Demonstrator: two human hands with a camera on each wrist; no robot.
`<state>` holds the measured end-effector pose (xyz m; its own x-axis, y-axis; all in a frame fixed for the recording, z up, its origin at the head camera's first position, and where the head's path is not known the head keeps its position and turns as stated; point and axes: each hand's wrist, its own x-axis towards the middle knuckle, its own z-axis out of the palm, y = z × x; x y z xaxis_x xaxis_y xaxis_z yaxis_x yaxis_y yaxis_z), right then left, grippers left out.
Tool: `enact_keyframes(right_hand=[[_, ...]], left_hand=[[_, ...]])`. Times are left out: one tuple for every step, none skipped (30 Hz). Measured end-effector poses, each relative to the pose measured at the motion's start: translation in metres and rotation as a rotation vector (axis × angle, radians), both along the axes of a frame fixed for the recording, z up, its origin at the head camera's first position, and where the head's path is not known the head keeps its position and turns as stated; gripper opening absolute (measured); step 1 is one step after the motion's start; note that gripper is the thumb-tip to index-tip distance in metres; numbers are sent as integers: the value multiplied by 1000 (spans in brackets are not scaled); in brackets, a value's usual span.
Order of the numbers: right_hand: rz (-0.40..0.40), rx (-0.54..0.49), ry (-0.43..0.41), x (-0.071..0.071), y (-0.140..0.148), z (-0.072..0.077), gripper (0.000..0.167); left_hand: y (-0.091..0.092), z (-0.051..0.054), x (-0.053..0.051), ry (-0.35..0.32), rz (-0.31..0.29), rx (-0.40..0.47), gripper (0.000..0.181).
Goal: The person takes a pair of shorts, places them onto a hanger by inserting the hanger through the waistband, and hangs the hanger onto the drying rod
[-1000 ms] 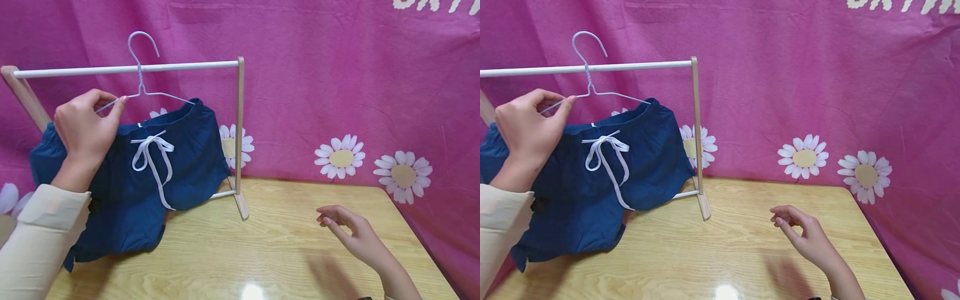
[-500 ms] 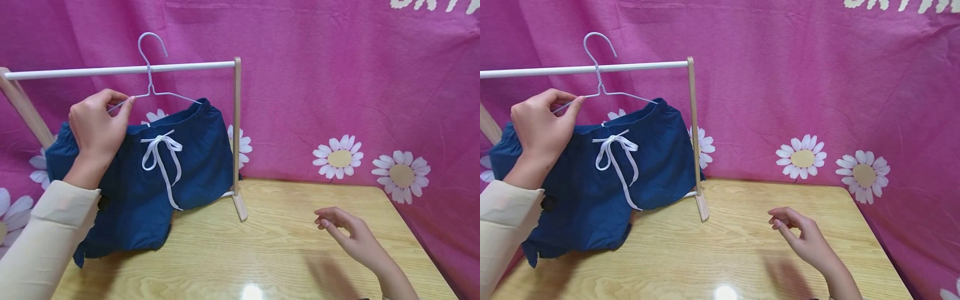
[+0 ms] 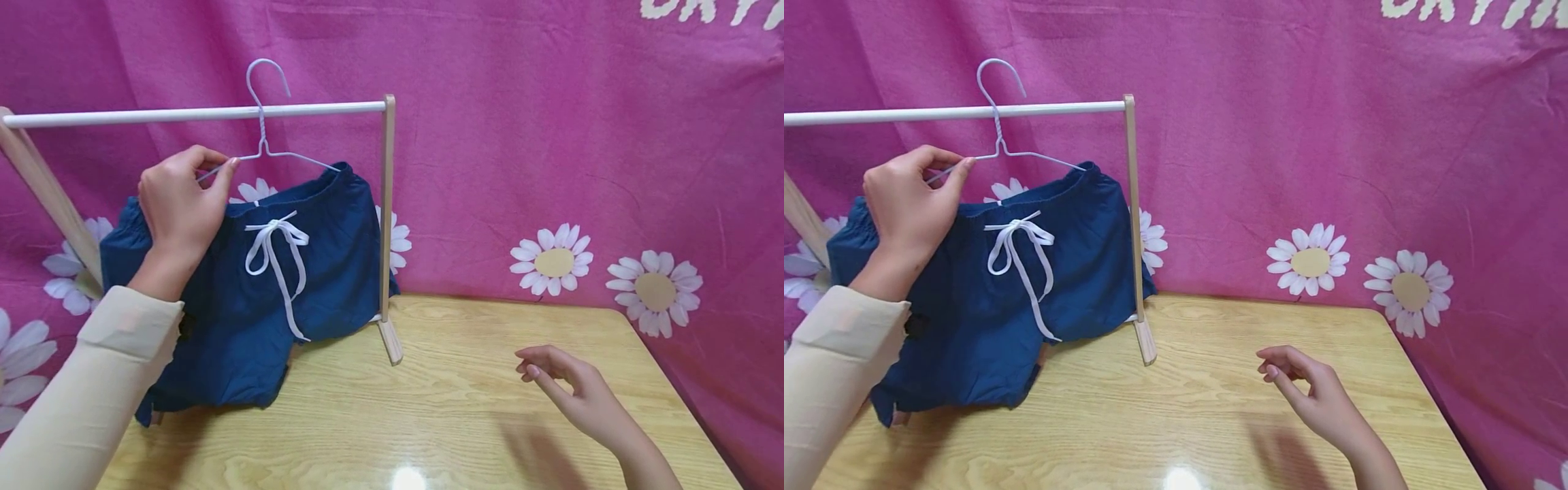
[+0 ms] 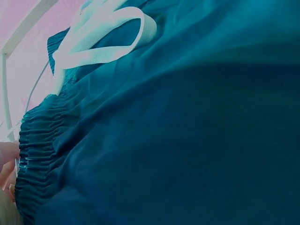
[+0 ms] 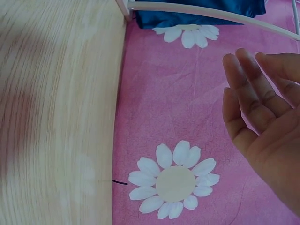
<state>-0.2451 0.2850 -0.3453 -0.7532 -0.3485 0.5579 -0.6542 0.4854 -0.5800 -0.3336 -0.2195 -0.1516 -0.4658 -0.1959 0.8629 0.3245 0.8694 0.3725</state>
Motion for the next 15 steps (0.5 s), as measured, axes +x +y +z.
enact_keyframes(right_hand=[[0,1,-1,0,0,0,32],[0,3,-4,1,1,0,31],[0,5,-7,1,2,0,31],[-2,10,-10,1,2,-1,31],[-6,13,-15,2,3,-1,31],[-9,15,-20,3,4,-1,31],[-12,18,-24,3,5,-1,31],[-15,19,-28,4,5,-1,30],[-18,20,-31,4,6,-2,30],[-20,21,-34,5,7,-2,31],[-21,22,-36,5,8,-2,31],[-20,22,-37,5,8,-3,31],[-20,24,-38,6,9,-3,31],[-18,26,-41,6,9,-4,30],[-15,28,-41,6,10,-4,31]], left_hand=[[1,0,-1,-1,-4,2,42],[2,-1,-2,-3,-8,3,42],[4,-1,-3,-4,-11,4,42],[5,-1,-4,-5,-16,6,41],[6,-2,-4,-6,-21,8,40],[7,-2,-5,-7,-25,9,40],[8,-3,-5,-9,-27,11,39],[9,-4,-6,-10,-27,13,39],[10,-4,-7,-11,-28,15,38],[10,-5,-7,-11,-31,19,38],[11,-6,-8,-12,-29,20,38],[12,-7,-8,-11,-27,21,39],[12,-8,-8,-11,-25,24,39],[12,-9,-9,-8,-25,27,39],[12,-9,-9,-6,-25,28,40]])
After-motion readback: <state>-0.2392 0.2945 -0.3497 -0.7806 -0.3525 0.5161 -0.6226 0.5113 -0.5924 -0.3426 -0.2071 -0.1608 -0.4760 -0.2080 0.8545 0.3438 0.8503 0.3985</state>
